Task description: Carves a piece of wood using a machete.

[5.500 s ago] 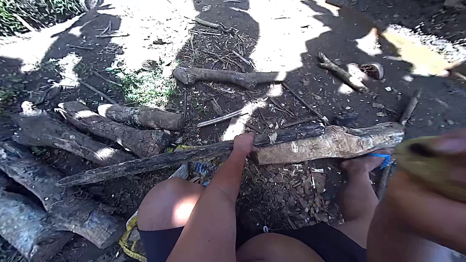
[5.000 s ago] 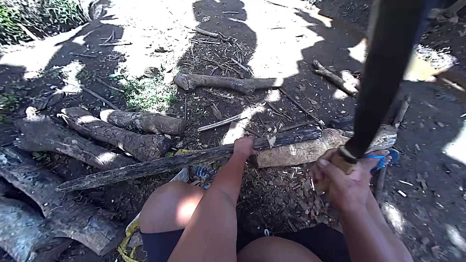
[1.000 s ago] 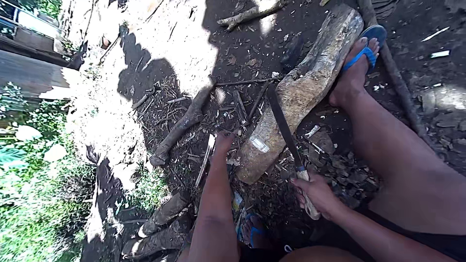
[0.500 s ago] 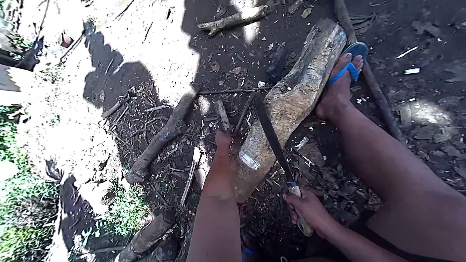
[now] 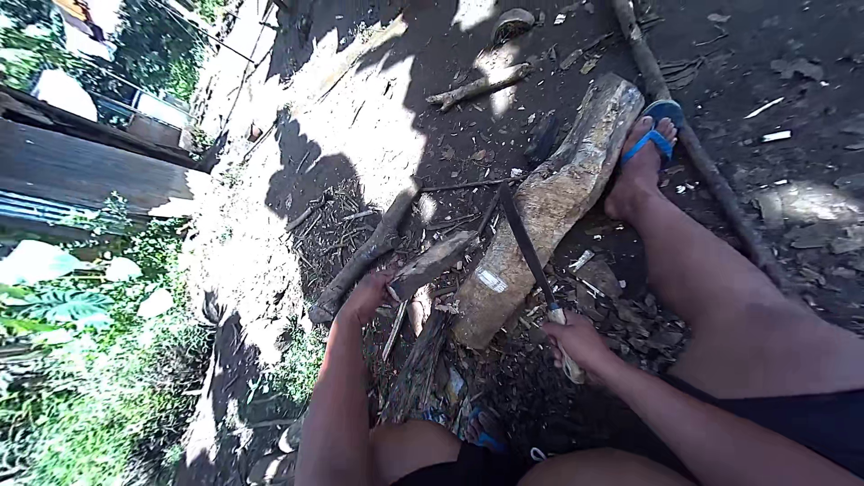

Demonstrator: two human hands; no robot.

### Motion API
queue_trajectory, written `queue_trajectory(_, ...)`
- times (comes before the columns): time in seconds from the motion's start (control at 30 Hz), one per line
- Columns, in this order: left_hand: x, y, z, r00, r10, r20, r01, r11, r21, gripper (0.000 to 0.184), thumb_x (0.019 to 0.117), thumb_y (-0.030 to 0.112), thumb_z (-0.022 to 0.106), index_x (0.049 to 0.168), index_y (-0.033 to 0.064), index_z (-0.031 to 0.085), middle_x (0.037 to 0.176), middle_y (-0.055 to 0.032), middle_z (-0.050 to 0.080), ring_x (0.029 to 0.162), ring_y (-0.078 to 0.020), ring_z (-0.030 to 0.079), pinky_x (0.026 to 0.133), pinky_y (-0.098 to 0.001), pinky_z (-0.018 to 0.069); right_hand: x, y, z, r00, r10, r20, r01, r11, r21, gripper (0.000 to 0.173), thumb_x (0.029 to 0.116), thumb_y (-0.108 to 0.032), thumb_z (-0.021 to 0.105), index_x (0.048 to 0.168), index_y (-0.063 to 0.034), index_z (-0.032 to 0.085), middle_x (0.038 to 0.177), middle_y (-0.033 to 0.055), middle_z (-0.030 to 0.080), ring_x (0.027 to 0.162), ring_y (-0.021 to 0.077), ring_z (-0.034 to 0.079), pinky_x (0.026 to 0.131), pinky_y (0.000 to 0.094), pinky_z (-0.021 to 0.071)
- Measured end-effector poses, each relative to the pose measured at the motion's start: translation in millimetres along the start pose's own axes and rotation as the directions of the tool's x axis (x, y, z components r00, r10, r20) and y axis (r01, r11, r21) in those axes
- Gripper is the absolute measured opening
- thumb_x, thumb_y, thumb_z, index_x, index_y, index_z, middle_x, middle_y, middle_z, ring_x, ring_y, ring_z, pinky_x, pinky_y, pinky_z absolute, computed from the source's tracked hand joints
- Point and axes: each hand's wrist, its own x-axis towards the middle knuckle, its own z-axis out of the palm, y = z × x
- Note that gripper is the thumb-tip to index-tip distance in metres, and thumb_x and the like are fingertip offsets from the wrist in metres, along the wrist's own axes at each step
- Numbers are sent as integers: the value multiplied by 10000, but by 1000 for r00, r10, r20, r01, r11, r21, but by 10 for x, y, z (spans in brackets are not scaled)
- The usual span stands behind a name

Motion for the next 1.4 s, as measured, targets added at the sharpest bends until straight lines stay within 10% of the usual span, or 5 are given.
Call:
queue_trajectory(0.6, -271, -149, 442, 986, -64, -152, 32, 978, -206, 745, 1037, 704, 259, 1322, 85, 560, 821, -132, 679, 615, -235, 666, 611, -384, 601, 184, 213, -110, 992, -85, -94, 51, 946, -321, 341, 995, -278, 636, 1227, -42, 556, 772, 110, 600, 508, 207, 566, 486, 398, 537)
queue_trajectory(0.73, -250, -150, 421, 998, 40, -50, -47, 989, -141, 625, 997, 471, 650, 1454, 121, 407, 904, -124, 668, 669, -226, 681, 671, -385, 616, 223, 231, -159, 986, -126, -109, 72, 913, -401, 339, 980, -264, 648, 1204, -22, 567, 770, 118, 608, 519, 214, 577, 505, 414, 538)
queue_trajectory(0.93, -206, -75, 479, 924, 202, -325, -110, 953, 282, 661, 864, 581, 767, 1260, 64, 655, 1154, -206, 683, 1042, -355, 671, 915, -612, 538, 243, 241, -198, 978, -168, -125, 86, 864, -496, 450, 1036, -431, 569, 1246, -33, 556, 791, 140, 616, 557, 256, 609, 551, 471, 559)
queue_trajectory(1.17, -179, 133, 654, 898, 163, -410, -198, 979, -44, 591, 913, 443, 778, 1278, 23, 579, 973, -178, 734, 726, -259, 740, 706, -441, 642, 288, 259, -268, 977, -183, -113, 111, 879, -463, 400, 1026, -342, 578, 1319, -72, 539, 797, 124, 613, 533, 233, 593, 517, 444, 551)
queue_trajectory(1.4, 51, 19, 815, 948, 201, -246, -248, 953, -174, 613, 879, 310, 835, 1319, 2, 540, 1111, -200, 722, 889, -290, 756, 811, -456, 643, 143, 199, -278, 943, -291, -162, 148, 802, -579, 282, 948, -256, 643, 1136, -46, 630, 833, 159, 639, 675, 313, 627, 622, 568, 528)
